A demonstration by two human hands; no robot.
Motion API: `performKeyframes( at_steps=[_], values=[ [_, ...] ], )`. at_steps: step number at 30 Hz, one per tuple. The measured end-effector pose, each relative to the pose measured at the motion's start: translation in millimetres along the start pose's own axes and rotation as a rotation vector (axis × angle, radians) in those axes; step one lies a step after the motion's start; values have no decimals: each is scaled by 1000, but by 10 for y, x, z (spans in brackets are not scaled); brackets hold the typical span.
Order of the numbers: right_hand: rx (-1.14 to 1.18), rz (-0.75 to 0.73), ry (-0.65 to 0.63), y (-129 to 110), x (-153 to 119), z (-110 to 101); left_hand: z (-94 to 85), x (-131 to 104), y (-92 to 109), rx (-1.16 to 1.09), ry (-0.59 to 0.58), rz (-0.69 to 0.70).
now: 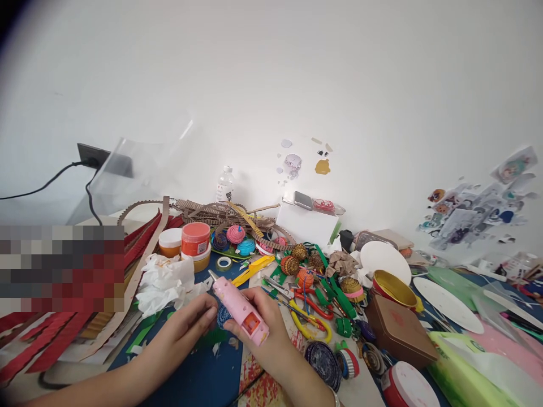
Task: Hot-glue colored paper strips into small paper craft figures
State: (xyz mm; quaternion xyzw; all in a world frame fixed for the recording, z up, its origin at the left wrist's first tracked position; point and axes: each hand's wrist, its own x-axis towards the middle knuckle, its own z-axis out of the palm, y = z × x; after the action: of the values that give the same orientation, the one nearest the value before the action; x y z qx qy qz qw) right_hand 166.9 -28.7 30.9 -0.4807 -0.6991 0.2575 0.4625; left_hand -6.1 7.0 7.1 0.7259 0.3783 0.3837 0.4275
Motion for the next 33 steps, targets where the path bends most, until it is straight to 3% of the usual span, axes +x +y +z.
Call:
performKeyframes(
  at_steps=[3, 9, 16, 24, 27, 31, 33],
  values=[
    [142, 46, 34, 25, 5, 1, -6, -6, -6, -100, -1, -32],
    [449, 81, -2, 43, 25, 26, 96, 22, -147, -440, -192, 0],
    [592, 245, 72, 122, 107, 86, 19, 27, -81, -236, -82, -39],
    [372, 392, 270, 252, 175, 67, 45, 85, -104, -330, 129, -218],
    [146, 393, 178, 273, 151, 79, 44, 66, -78, -400, 191, -233],
    [-184, 193, -17, 259, 94, 95, 29, 48, -70, -401, 250, -233],
    [-257, 160, -99, 241, 78, 84, 29, 51, -74, -356, 358, -198]
  ],
)
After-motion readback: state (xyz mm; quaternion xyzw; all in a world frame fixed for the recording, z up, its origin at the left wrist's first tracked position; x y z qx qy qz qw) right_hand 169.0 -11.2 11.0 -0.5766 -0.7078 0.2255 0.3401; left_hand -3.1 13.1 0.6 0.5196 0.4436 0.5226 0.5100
